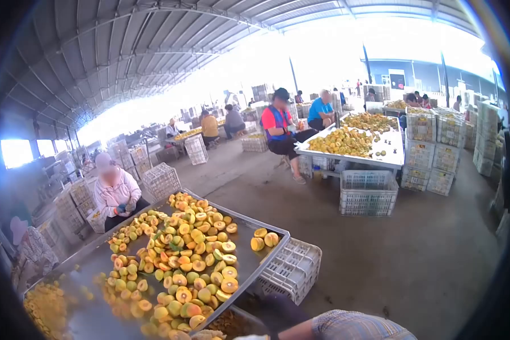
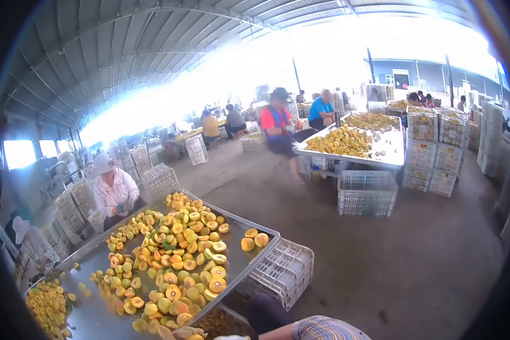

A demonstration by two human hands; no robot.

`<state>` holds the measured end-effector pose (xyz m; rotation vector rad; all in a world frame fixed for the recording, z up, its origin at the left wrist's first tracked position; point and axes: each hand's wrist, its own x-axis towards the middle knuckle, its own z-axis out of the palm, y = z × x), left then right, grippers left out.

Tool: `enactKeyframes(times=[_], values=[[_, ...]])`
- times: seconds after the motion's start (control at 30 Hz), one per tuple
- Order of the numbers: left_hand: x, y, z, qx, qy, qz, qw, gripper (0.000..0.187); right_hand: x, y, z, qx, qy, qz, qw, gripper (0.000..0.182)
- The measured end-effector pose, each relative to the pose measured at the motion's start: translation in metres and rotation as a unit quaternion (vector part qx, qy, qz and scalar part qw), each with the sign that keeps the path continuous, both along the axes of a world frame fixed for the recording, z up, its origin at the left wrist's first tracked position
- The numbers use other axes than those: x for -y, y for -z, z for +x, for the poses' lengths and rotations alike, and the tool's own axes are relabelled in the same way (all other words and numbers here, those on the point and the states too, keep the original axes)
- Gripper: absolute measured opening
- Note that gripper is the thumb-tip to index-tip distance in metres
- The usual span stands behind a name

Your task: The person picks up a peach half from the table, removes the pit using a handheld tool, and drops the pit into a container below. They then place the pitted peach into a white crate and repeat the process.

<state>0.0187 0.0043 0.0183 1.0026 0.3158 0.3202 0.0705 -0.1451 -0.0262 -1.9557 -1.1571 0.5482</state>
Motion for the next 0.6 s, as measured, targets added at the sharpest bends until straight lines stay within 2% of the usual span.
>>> enactKeyframes(times=[0.03,0.07,0.1,0.13,0.17,0.2,0.23,0.3,0.33,0.37,0.4,0.43,0.47,0.5,0.53,0.57,0.6], values=[[0.0,0.006,0.002,0.003,-0.053,-0.001,0.999,0.077,0.003,-0.014,0.011,0.065,0.012,-0.01,0.998,0.022],[0.014,-0.014,-0.005,-0.051,-0.092,0.048,0.993,0.075,0.006,-0.013,0.011,0.099,0.02,0.025,0.995,0.023],[0.017,-0.013,-0.008,-0.064,-0.084,0.047,0.993,0.075,0.004,0.002,0.012,0.055,0.022,0.167,0.984,0.021],[0.019,-0.013,-0.011,-0.039,-0.056,0.033,0.997,0.074,0.004,0.018,0.006,-0.016,-0.009,0.075,0.997,0.02],[0.02,-0.012,-0.014,-0.012,-0.031,0.017,0.999,0.073,0.006,-0.002,-0.003,-0.088,-0.045,-0.016,0.995,0.019],[0.02,-0.012,-0.017,0.017,-0.008,0.0,1.0,0.072,-0.004,0.027,-0.004,-0.218,-0.105,0.029,0.97,0.017],[0.02,-0.011,-0.018,0.048,0.015,-0.017,0.999,0.071,-0.004,0.031,-0.006,-0.225,-0.101,0.029,0.969,0.017],[0.017,-0.015,-0.018,0.113,0.058,-0.05,0.991,0.069,0.001,0.013,-0.005,-0.166,-0.052,-0.055,0.983,0.017],[0.014,-0.021,-0.017,0.108,0.061,-0.049,0.991,0.069,0.005,0.009,-0.001,-0.032,-0.024,0.039,0.998,0.018],[0.012,-0.029,-0.017,-0.017,0.078,0.105,0.991,0.067,0.007,0.005,-0.006,-0.051,-0.011,0.013,0.999,0.018],[0.009,-0.031,-0.017,-0.139,0.092,0.254,0.953,0.066,0.01,-0.005,0.0,0.007,-0.019,-0.033,0.999,0.018],[0.001,-0.022,-0.017,-0.143,0.095,0.252,0.952,0.066,0.01,-0.012,0.007,0.066,-0.026,-0.078,0.994,0.018],[-0.007,-0.008,-0.016,-0.099,0.129,0.206,0.965,0.062,0.008,-0.003,0.005,-0.049,-0.06,-0.078,0.994,0.02],[-0.013,0.005,-0.015,-0.052,0.162,0.159,0.972,0.059,0.009,0.006,-0.006,-0.177,-0.092,0.105,0.974,0.027],[-0.005,-0.01,-0.019,0.08,0.206,0.058,0.974,0.048,0.007,0.015,-0.006,-0.178,-0.089,0.105,0.974,0.027],[0.004,-0.004,-0.011,0.076,0.204,0.055,0.974,0.048,0.005,0.029,-0.004,-0.167,-0.101,0.092,0.976,0.02],[0.012,0.014,0.002,0.201,0.196,-0.05,0.959,0.053,0.002,0.044,-0.006,-0.163,-0.121,0.078,0.976,0.015]])
